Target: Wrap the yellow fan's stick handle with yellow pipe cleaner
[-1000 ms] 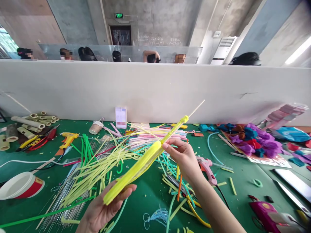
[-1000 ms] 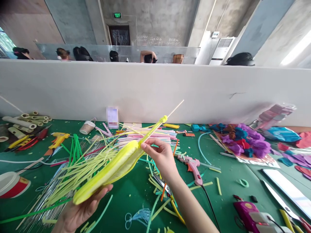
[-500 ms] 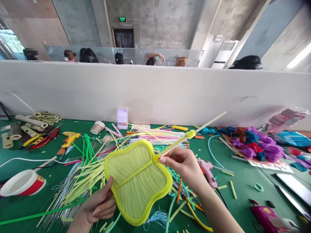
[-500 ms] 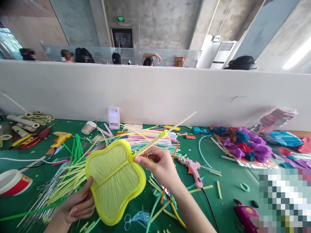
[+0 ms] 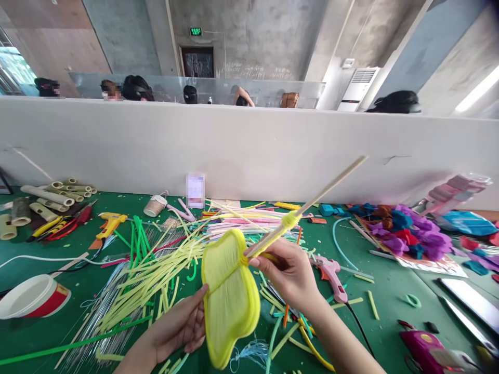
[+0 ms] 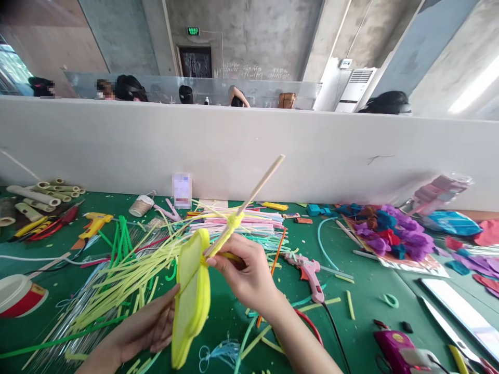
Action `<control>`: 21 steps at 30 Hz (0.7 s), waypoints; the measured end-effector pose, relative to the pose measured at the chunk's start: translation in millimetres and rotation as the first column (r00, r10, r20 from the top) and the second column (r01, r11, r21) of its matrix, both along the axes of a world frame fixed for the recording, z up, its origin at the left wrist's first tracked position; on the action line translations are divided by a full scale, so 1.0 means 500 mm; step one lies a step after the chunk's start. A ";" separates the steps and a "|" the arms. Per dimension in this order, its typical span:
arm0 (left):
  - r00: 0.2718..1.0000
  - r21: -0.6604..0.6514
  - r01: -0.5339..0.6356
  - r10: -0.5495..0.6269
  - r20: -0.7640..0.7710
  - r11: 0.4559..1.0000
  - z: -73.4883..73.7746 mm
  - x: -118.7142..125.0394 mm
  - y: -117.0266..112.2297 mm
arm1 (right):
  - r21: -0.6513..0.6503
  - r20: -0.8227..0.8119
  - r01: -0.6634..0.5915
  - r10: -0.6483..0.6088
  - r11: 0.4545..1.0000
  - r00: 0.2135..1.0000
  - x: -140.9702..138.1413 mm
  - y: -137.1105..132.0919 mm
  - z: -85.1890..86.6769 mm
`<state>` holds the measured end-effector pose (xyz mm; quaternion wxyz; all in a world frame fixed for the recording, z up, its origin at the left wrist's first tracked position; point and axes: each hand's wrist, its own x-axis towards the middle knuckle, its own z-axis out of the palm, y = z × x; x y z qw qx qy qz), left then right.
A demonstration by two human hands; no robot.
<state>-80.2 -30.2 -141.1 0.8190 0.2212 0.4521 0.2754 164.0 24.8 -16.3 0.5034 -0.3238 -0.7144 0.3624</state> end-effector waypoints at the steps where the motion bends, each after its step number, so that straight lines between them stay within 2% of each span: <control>1: 0.994 0.094 -0.063 0.071 -0.081 0.994 0.012 0.004 -0.005 | 0.023 0.022 0.038 -0.038 0.999 0.999 0.002 -0.003 0.002; 3: 0.932 0.293 -0.198 0.272 -0.240 0.936 0.042 0.014 -0.018 | 0.083 0.089 0.111 -0.119 0.990 0.989 0.003 -0.009 0.008; 5: 0.808 0.509 -0.305 0.502 -0.309 0.805 0.076 0.036 -0.033 | 0.158 0.167 0.161 -0.187 0.974 0.968 -0.003 -0.017 0.015; 6: 0.784 0.595 -0.300 0.548 -0.292 0.746 0.093 0.052 -0.040 | 0.191 0.200 0.175 -0.212 0.966 0.956 -0.008 -0.021 0.018; 9: 0.777 0.820 -0.251 0.612 -0.147 0.514 0.134 0.111 -0.050 | 0.205 0.247 0.195 -0.244 0.959 0.938 -0.030 -0.033 0.025; 11: 0.755 0.874 -0.202 0.639 -0.148 0.441 0.151 0.138 -0.043 | 0.141 0.249 0.190 -0.221 0.971 0.943 -0.040 -0.038 0.025; 13: 0.731 0.900 -0.140 0.656 -0.187 0.413 0.160 0.144 -0.030 | 0.050 0.260 0.165 -0.172 0.985 0.950 -0.038 -0.035 0.021; 16: 0.746 0.894 0.006 0.593 -0.302 0.448 0.166 0.120 -0.010 | -0.119 0.296 0.078 -0.040 0.990 0.954 -0.016 -0.014 0.009; 18: 0.766 0.867 0.097 0.519 -0.378 0.489 0.171 0.098 0.001 | -0.269 0.257 -0.026 0.097 0.963 0.961 0.002 0.007 0.001; 21: 0.814 0.822 0.188 0.383 -0.437 0.537 0.182 0.073 0.022 | -0.427 0.165 -0.163 0.254 0.890 0.953 0.024 0.035 -0.004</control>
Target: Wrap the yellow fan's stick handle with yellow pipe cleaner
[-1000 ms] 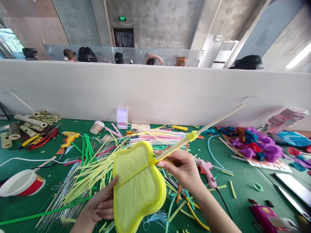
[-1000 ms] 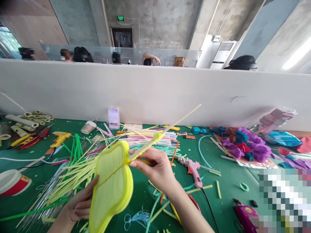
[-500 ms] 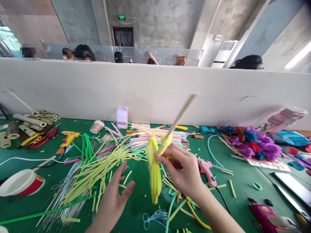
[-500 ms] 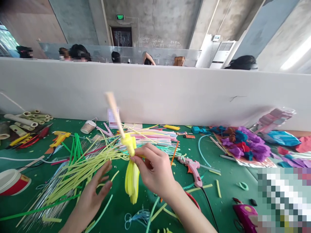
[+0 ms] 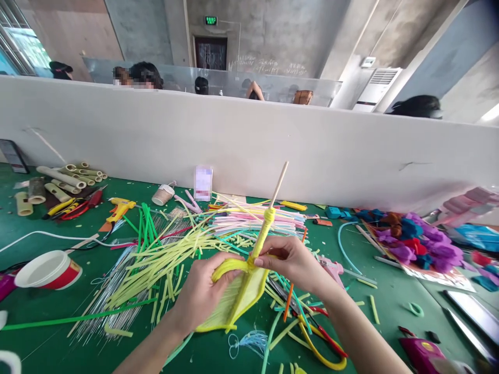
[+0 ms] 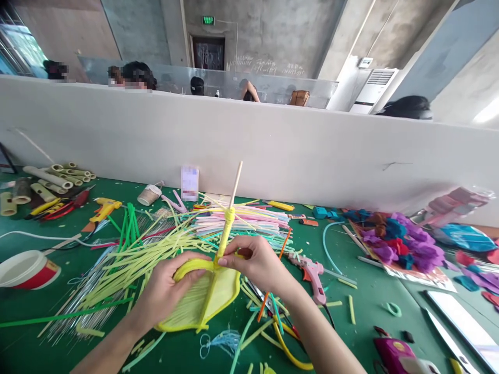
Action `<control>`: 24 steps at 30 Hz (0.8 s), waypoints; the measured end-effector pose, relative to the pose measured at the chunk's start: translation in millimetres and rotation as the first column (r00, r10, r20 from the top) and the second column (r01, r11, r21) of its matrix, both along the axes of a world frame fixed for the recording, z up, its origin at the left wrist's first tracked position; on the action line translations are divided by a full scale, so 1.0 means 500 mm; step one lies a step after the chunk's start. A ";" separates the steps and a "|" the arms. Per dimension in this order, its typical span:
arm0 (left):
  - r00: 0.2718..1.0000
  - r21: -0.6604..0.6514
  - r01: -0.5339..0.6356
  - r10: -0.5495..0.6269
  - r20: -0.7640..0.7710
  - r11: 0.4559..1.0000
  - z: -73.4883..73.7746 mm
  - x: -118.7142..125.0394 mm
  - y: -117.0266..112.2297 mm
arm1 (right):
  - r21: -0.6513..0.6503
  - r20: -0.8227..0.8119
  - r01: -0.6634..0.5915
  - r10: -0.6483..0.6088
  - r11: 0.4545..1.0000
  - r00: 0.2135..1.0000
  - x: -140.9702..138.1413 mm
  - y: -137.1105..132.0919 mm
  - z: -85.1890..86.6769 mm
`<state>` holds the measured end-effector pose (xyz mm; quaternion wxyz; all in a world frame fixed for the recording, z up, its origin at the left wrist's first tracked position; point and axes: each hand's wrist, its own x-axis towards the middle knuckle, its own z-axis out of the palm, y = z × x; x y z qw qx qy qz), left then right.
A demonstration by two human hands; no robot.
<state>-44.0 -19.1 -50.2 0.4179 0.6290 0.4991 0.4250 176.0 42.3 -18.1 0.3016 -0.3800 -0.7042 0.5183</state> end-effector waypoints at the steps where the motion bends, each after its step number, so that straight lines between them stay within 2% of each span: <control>1: 0.999 -0.027 0.053 -0.052 0.010 0.998 0.003 -0.006 0.009 | -0.031 -0.008 -0.046 0.046 0.998 0.999 0.004 0.006 0.001; 4: 0.972 -0.090 0.218 -0.208 0.105 0.972 0.001 -0.019 0.041 | -0.052 -0.039 -0.177 0.175 0.983 0.984 0.004 0.015 0.010; 7: 0.884 -0.171 0.364 -0.282 0.373 0.915 -0.025 -0.015 0.069 | -0.077 -0.155 -0.209 0.195 0.975 0.968 -0.010 0.011 0.016; 9: 0.802 -0.216 0.429 -0.260 0.537 0.877 -0.051 -0.003 0.081 | -0.120 -0.275 -0.210 0.171 0.970 0.946 -0.021 0.005 0.013; 12: 0.753 -0.224 0.443 -0.224 0.619 0.868 -0.076 0.017 0.085 | -0.179 -0.395 -0.184 0.101 0.967 0.913 -0.030 -0.001 0.005; 14: 0.727 -0.220 0.430 -0.192 0.660 0.876 -0.073 0.023 0.080 | -0.193 -0.394 -0.120 0.035 0.974 0.918 -0.027 -0.005 0.003; 16: 0.700 -0.224 0.427 -0.164 0.695 0.876 -0.057 0.021 0.071 | -0.185 -0.362 -0.041 -0.029 0.982 0.932 -0.021 -0.009 0.006; 18: 0.703 -0.217 0.417 -0.163 0.692 0.883 -0.036 0.014 0.062 | -0.179 -0.336 0.011 -0.072 0.984 0.939 -0.018 -0.015 0.009; 20: 0.764 -0.178 0.368 -0.187 0.618 0.913 -0.023 0.007 0.058 | -0.195 -0.315 0.036 -0.098 0.980 0.944 -0.019 -0.022 0.011; 22: 0.823 -0.114 0.321 -0.218 0.524 0.940 -0.021 0.004 0.063 | -0.220 -0.305 0.030 -0.098 0.975 0.947 -0.026 -0.027 0.010; 24: 0.839 -0.058 0.325 -0.260 0.478 0.944 -0.026 0.008 0.075 | -0.247 -0.317 -0.002 -0.079 0.969 0.945 -0.034 -0.030 0.004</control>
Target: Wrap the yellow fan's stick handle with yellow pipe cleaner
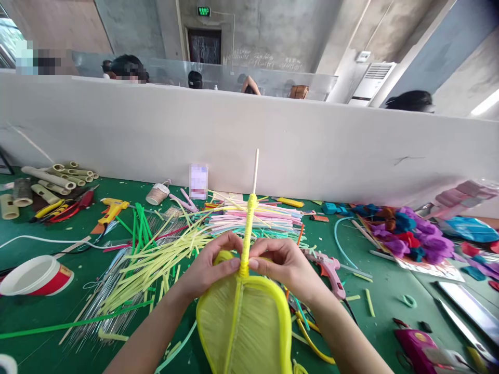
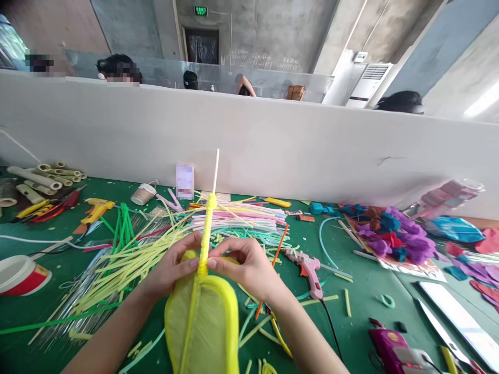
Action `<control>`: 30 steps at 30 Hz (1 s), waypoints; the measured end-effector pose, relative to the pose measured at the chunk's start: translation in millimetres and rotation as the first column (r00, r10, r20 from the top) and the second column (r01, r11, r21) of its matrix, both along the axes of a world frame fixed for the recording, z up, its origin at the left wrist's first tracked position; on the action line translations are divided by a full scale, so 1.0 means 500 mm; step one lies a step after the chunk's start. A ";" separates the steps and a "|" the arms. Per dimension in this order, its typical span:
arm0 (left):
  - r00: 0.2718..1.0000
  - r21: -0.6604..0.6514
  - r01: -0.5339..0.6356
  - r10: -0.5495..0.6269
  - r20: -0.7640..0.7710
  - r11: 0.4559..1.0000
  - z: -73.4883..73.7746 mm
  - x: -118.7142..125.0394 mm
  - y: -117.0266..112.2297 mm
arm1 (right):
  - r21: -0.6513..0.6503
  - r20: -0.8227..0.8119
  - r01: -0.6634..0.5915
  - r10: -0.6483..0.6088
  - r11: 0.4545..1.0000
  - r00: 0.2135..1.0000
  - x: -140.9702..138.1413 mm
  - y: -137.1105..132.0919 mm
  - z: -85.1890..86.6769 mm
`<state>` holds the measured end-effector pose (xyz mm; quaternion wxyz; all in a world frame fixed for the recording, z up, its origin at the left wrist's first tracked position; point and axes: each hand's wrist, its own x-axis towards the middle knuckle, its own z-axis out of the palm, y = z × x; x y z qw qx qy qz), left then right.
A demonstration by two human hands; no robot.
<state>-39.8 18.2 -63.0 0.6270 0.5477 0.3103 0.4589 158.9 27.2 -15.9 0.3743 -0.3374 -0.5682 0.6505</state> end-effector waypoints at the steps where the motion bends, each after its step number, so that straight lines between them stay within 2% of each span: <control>1: 1.000 0.026 0.001 -0.001 -0.003 1.000 -0.002 0.004 0.006 | -0.009 -0.009 -0.002 0.002 1.000 1.000 -0.003 -0.001 -0.004; 2: 0.999 0.061 -0.025 0.026 -0.018 0.998 -0.001 0.007 0.011 | -0.012 -0.008 0.016 -0.016 1.000 1.000 -0.006 -0.002 -0.009; 4: 0.971 0.165 -0.200 0.218 -0.102 0.966 0.009 0.013 0.011 | 0.005 0.024 0.115 -0.115 0.993 0.993 -0.008 -0.004 -0.019; 6: 0.869 0.287 -0.382 0.447 -0.212 0.878 0.029 0.015 -0.008 | 0.061 0.080 0.240 -0.245 0.969 0.966 -0.010 -0.008 -0.029; 7: 0.824 0.320 -0.415 0.501 -0.263 0.851 0.039 0.016 -0.024 | 0.110 0.113 0.291 -0.302 0.951 0.946 -0.012 -0.012 -0.034; 8: 0.826 0.322 -0.370 0.467 -0.316 0.872 0.048 0.016 -0.041 | 0.174 0.147 0.330 -0.356 0.928 0.923 -0.014 -0.015 -0.038; 9: 0.847 0.291 -0.271 0.371 -0.380 0.917 0.053 0.019 -0.059 | 0.246 0.181 0.358 -0.406 0.901 0.896 -0.018 -0.018 -0.042; 10: 0.843 0.267 -0.213 0.315 -0.436 0.940 0.054 0.022 -0.074 | 0.315 0.213 0.374 -0.449 0.873 0.868 -0.022 -0.020 -0.046; 11: 0.819 0.266 -0.203 0.313 -0.481 0.942 0.051 0.028 -0.085 | 0.369 0.239 0.379 -0.481 0.849 0.844 -0.026 -0.021 -0.049; 13: 0.746 0.303 -0.281 0.406 -0.527 0.911 0.034 0.040 -0.093 | 0.412 0.271 0.374 -0.503 0.831 0.821 -0.032 -0.019 -0.054; 15: 0.704 0.338 -0.347 0.481 -0.523 0.875 0.014 0.049 -0.083 | 0.401 0.286 0.356 -0.485 0.844 0.827 -0.033 -0.012 -0.054; 17: 0.697 0.374 -0.366 0.517 -0.497 0.852 0.003 0.049 -0.064 | 0.401 0.308 0.327 -0.462 0.856 0.831 -0.028 -0.004 -0.047; 20: 0.715 0.420 -0.327 0.512 -0.476 0.846 0.011 0.036 -0.040 | 0.454 0.378 0.237 -0.427 0.859 0.822 -0.012 0.009 -0.025; 23: 0.739 0.410 -0.281 0.468 -0.484 0.868 0.031 0.026 -0.027 | 0.527 0.468 0.146 -0.429 0.837 0.773 0.004 0.019 -0.002; 25: 0.750 0.367 -0.291 0.449 -0.485 0.883 0.038 0.026 -0.019 | 0.557 0.511 0.112 -0.446 0.823 0.735 0.010 0.024 0.003; 30: 0.807 0.185 -0.241 0.302 -0.507 0.953 0.029 0.037 0.006 | 0.549 0.534 0.126 -0.463 0.826 0.708 0.014 0.024 -0.022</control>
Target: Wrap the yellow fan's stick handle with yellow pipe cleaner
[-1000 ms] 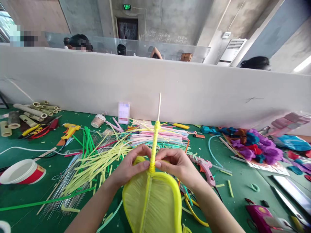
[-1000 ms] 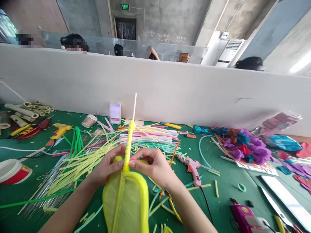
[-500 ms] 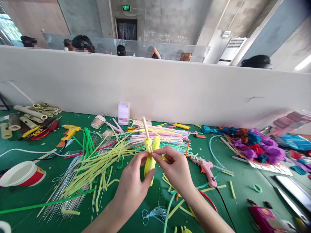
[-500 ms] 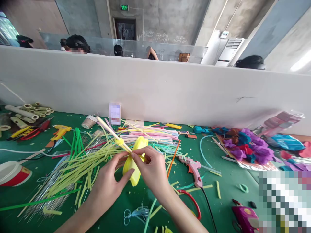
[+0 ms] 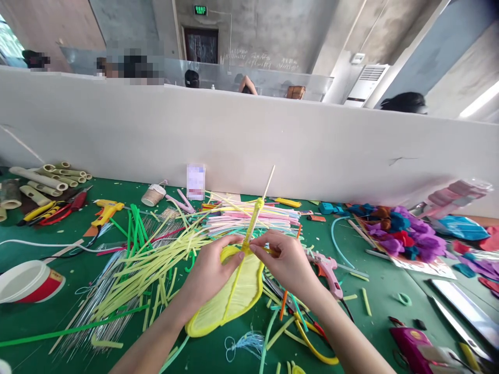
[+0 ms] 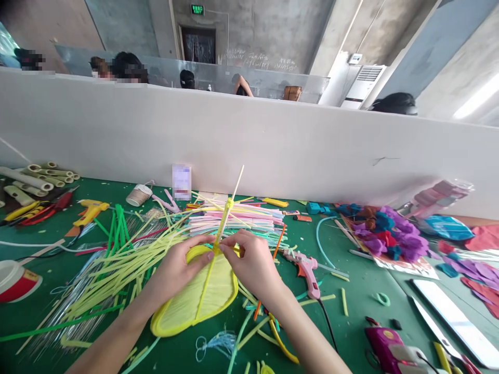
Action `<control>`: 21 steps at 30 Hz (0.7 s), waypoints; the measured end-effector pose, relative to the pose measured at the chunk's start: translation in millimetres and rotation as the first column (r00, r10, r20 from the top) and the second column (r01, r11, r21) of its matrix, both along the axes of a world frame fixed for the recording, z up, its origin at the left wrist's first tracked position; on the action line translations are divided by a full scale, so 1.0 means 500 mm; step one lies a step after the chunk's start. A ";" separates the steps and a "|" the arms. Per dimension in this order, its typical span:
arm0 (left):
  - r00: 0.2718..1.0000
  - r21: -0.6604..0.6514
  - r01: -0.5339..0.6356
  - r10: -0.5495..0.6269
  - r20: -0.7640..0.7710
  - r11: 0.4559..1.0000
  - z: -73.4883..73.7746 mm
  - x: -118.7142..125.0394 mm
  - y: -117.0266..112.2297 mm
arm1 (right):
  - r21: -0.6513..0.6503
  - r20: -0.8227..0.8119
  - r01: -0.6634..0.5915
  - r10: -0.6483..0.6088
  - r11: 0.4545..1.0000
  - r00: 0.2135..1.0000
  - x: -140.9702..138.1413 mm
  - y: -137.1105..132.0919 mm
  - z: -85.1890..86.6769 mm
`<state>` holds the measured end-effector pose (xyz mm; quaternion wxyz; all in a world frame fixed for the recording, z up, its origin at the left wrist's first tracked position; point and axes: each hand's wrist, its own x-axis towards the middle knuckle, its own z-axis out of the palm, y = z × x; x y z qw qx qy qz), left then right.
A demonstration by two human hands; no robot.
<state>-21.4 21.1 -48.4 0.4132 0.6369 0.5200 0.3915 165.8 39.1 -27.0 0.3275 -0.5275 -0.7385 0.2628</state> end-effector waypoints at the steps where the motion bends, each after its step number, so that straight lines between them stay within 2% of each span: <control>1: 1.000 -0.025 0.022 -0.022 0.011 0.999 -0.002 0.001 0.003 | -0.004 -0.016 0.017 -0.017 1.000 1.000 0.000 -0.002 -0.007; 5: 0.999 -0.015 0.048 -0.048 0.022 0.999 0.001 0.003 0.000 | 0.011 -0.053 0.068 -0.068 0.998 0.996 -0.006 -0.021 -0.026; 11: 0.999 -0.045 0.046 -0.046 -0.011 0.998 0.015 -0.004 -0.019 | 0.128 -0.074 0.023 -0.013 0.991 0.997 -0.017 -0.067 -0.026; 17: 0.999 -0.047 0.017 -0.015 0.050 0.999 0.013 -0.019 -0.038 | 0.004 -0.059 -0.184 0.183 0.983 0.981 -0.007 -0.098 0.000; 21: 0.995 -0.082 0.005 0.003 0.098 0.997 0.015 -0.024 -0.045 | 0.214 0.152 -0.270 0.241 0.939 0.958 -0.005 -0.100 0.013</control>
